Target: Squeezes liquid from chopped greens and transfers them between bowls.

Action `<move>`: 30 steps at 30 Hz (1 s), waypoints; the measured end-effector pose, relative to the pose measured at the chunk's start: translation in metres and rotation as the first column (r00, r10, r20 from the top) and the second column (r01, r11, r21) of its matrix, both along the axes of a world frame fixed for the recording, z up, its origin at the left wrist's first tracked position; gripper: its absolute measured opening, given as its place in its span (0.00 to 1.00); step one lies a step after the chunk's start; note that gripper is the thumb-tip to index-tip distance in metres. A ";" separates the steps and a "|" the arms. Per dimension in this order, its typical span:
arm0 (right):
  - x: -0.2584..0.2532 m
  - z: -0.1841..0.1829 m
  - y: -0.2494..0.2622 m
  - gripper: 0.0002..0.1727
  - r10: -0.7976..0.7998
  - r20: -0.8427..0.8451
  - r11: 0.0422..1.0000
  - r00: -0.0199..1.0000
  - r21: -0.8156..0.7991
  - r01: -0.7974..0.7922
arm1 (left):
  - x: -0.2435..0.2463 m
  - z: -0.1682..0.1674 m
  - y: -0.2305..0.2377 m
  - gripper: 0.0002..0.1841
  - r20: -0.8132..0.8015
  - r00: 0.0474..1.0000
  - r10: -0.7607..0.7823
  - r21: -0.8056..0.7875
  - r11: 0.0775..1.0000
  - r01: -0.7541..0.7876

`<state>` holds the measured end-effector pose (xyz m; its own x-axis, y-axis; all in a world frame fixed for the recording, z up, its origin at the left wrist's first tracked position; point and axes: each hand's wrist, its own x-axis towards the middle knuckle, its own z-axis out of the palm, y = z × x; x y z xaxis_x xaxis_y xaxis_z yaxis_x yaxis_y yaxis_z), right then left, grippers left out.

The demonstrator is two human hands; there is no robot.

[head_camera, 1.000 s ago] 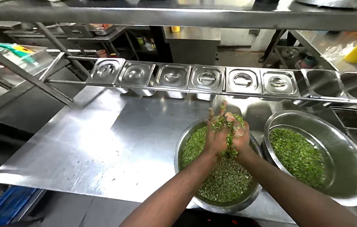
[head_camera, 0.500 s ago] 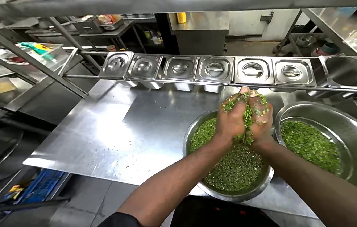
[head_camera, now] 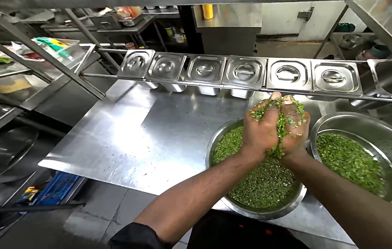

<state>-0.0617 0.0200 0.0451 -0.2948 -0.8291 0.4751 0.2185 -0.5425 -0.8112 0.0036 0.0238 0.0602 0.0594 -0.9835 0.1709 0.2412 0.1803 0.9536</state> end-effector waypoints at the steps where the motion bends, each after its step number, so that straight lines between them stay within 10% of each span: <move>1: -0.001 0.000 0.000 0.16 0.007 0.001 1.000 1.000 0.004 -0.007 | 0.001 -0.001 -0.001 0.18 0.000 1.000 -0.007 -0.010 1.000 0.007; 30: 0.001 -0.088 -0.007 0.14 -0.071 -0.007 0.913 0.997 0.403 0.068 | 0.002 -0.076 -0.021 0.19 0.229 0.973 -0.029 0.414 0.908 -0.071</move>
<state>-0.0606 0.0128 -0.0430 -0.3611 -0.9269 0.1026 0.1992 -0.1841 -0.9625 0.0052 0.0024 -0.0156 0.0899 -0.9660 -0.2426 0.0122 -0.2425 0.9701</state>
